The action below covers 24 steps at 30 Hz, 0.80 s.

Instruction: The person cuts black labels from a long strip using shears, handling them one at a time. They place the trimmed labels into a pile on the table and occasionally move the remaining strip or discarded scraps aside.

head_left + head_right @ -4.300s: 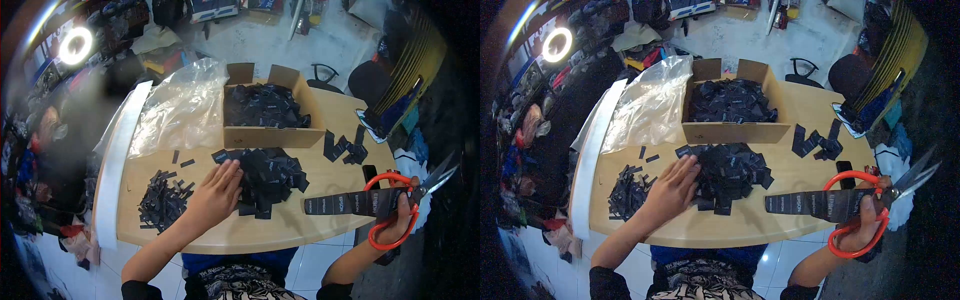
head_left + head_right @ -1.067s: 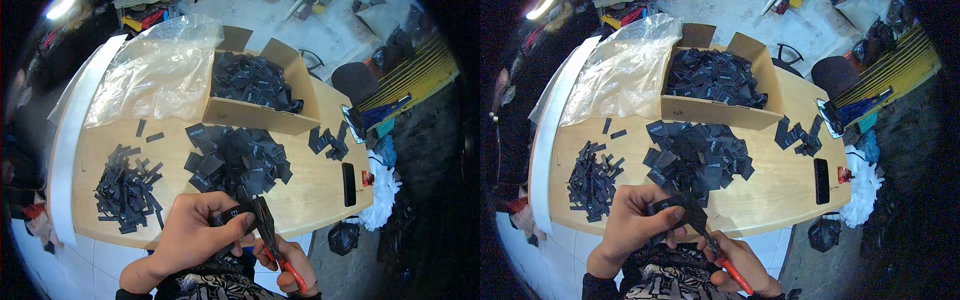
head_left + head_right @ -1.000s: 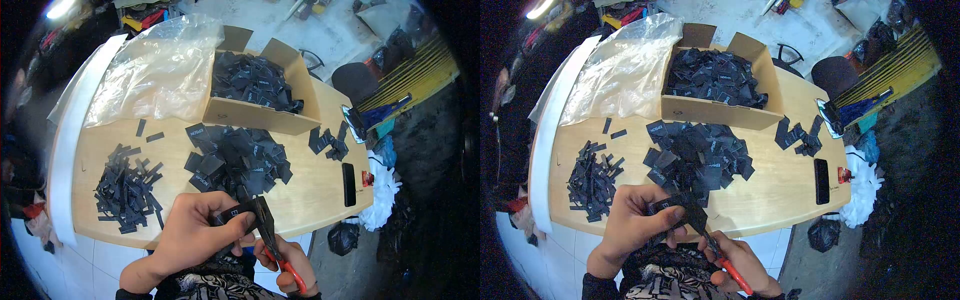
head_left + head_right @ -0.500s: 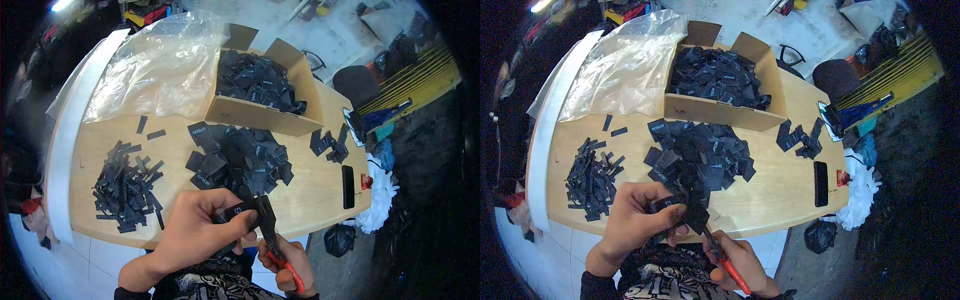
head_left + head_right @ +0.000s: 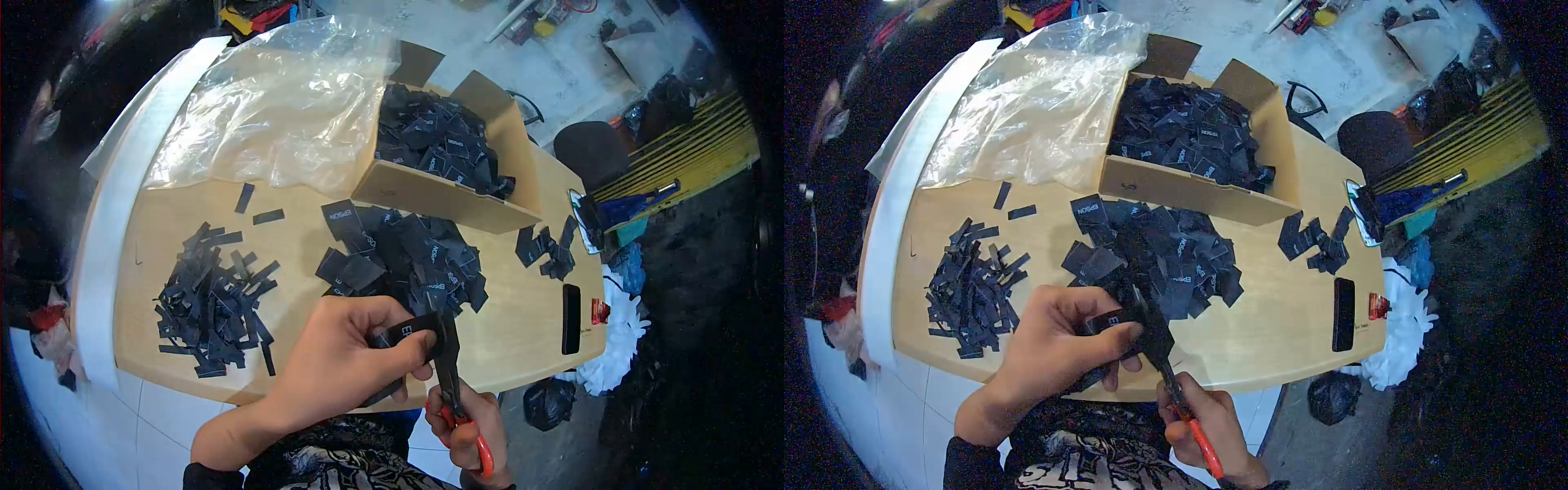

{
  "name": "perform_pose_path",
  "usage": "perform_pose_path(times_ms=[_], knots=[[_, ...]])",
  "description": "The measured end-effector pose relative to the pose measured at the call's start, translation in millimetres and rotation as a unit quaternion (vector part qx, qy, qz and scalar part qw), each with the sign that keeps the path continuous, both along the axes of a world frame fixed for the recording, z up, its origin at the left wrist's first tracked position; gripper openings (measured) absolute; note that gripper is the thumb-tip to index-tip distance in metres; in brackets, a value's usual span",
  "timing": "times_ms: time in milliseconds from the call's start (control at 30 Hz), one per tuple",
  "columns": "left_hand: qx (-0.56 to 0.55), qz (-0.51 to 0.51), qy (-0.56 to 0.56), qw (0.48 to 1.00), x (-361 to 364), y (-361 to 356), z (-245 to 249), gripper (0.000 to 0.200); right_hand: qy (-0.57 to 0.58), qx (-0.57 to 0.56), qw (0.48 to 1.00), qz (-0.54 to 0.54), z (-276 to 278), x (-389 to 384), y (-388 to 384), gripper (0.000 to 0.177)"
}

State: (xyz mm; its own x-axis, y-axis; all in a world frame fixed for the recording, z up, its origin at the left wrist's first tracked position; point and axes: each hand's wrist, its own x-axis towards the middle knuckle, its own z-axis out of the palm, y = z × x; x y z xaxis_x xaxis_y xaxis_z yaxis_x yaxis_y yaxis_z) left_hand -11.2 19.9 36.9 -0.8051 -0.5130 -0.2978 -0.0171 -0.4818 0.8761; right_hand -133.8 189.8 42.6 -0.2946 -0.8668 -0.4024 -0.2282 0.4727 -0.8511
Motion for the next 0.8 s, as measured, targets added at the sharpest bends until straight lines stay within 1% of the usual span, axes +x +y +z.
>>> perform_pose_path(times_ms=[67, 100, 200, 333, 400, 533, 600, 733, 800], knots=[[0.009, 0.007, -0.004, 1.000, -2.5, -2.3, -0.6, 0.014, 0.032, -0.009, 0.999, 0.005, -1.2, -0.5, -4.5, 0.067], [0.017, 0.011, -0.008, 1.000, -3.6, -3.4, -1.2, 0.014, 0.032, -0.008, 0.999, 0.007, -3.0, -0.6, -5.9, 0.067], [0.012, 0.018, 0.001, 1.000, -8.0, -6.9, -8.9, 0.015, 0.078, -0.015, 0.997, 0.014, -9.7, -2.3, -11.1, 0.055], [0.005, 0.020, 0.005, 1.000, -11.0, -10.9, -14.1, 0.015, 0.088, -0.031, 0.996, 0.015, -22.0, -5.7, -10.9, 0.053], [0.019, 0.021, 0.000, 1.000, -12.1, -12.0, -15.7, 0.015, 0.126, -0.070, 0.989, 0.018, -28.3, -7.1, -10.5, 0.054], [0.013, 0.015, -0.026, 0.999, -13.3, -14.0, -16.1, 0.019, 0.116, -0.061, 0.991, 0.017, -31.4, -9.0, -11.0, 0.053], [0.005, 0.015, -0.035, 0.999, -13.9, -15.2, -15.8, 0.019, 0.094, -0.036, 0.995, 0.010, -27.0, -8.3, -13.8, 0.051], [0.001, 0.033, -0.012, 0.999, -18.3, -16.6, -25.8, 0.018, 0.092, -0.013, 0.996, 0.001, -35.9, -10.9, -16.2, 0.048], [-0.013, 0.018, -0.061, 0.998, -19.3, -20.5, -25.2, 0.015, 0.099, -0.029, 0.995, -0.002, -36.1, -11.0, -21.3, 0.047]])
